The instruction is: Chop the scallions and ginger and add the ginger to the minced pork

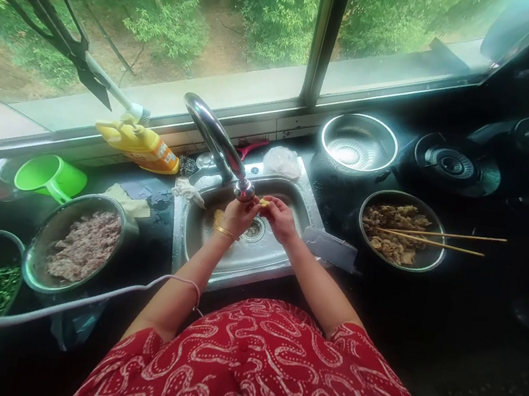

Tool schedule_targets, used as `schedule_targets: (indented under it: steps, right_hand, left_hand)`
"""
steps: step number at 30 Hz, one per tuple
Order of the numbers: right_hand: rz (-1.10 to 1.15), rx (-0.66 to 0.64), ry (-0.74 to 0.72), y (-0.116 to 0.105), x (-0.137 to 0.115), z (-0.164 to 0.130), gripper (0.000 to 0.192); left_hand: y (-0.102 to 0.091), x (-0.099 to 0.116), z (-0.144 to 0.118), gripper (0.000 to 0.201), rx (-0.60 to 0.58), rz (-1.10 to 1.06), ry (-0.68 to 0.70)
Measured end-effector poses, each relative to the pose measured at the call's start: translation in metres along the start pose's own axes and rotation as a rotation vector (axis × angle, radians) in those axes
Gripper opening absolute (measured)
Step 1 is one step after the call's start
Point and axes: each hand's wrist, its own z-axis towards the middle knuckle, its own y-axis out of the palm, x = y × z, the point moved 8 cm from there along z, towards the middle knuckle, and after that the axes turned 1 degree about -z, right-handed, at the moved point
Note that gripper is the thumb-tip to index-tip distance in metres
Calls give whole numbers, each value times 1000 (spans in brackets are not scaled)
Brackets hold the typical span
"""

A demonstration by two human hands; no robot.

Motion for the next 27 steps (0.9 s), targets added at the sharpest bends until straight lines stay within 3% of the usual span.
schedule_targets:
  steps: [6, 12, 19, 27]
  right_hand:
    - [-184, -14, -56, -3, -4, 3, 32]
    - [-242, -22, -60, -4, -5, 1, 35]
    - [-61, 37, 73, -6, 9, -1, 28]
    - [-14, 53, 107, -2, 23, 1, 31]
  left_hand:
    - [0, 11, 1, 12, -80, 190, 55]
    - [-1, 12, 2, 14, -40, 233, 0]
    - [-10, -18, 7, 25, 36, -29, -228]
    - [5, -26, -2, 20, 11, -342, -248]
